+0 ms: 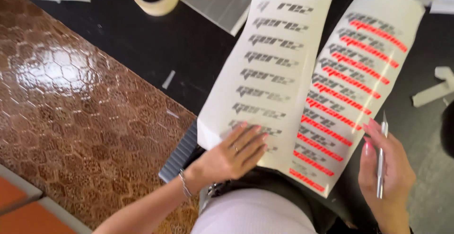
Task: Applying transfer tape to vinyl stickers and weeding out excess material using a craft knife
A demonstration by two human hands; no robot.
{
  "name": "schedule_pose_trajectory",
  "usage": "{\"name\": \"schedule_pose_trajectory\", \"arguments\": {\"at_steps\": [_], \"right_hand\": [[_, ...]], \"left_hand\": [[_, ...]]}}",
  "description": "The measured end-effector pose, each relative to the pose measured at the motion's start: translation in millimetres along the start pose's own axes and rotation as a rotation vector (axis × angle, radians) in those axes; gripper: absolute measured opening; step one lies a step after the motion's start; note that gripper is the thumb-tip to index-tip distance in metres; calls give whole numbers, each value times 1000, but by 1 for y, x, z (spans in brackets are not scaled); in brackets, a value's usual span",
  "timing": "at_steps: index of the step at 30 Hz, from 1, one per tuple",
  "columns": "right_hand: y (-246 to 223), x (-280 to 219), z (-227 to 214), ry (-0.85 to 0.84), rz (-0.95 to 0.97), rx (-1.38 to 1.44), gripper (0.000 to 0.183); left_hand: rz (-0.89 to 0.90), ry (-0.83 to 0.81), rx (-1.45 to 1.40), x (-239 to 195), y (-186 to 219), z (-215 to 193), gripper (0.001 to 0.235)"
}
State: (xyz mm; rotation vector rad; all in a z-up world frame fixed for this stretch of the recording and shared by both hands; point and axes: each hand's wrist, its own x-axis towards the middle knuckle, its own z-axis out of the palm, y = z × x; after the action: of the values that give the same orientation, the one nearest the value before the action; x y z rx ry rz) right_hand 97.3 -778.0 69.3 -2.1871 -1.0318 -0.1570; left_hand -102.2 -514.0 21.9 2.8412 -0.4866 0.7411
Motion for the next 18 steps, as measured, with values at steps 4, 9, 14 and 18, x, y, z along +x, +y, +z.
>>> {"name": "schedule_pose_trajectory", "arguments": {"at_steps": [4, 9, 14, 18], "right_hand": [[8, -17, 5, -78, -16, -3, 30], [12, -21, 9, -390, -163, 42, 53], [30, -31, 0, -518, -123, -96, 63], [39, -33, -1, -490, -131, -71, 60]], "left_hand": [[13, -268, 111, -1, -18, -3, 65], [16, -325, 135, 6, -36, -1, 104], [-223, 55, 192, -12, -42, 0, 24], [-440, 171, 68, -33, -45, -5, 25]]}}
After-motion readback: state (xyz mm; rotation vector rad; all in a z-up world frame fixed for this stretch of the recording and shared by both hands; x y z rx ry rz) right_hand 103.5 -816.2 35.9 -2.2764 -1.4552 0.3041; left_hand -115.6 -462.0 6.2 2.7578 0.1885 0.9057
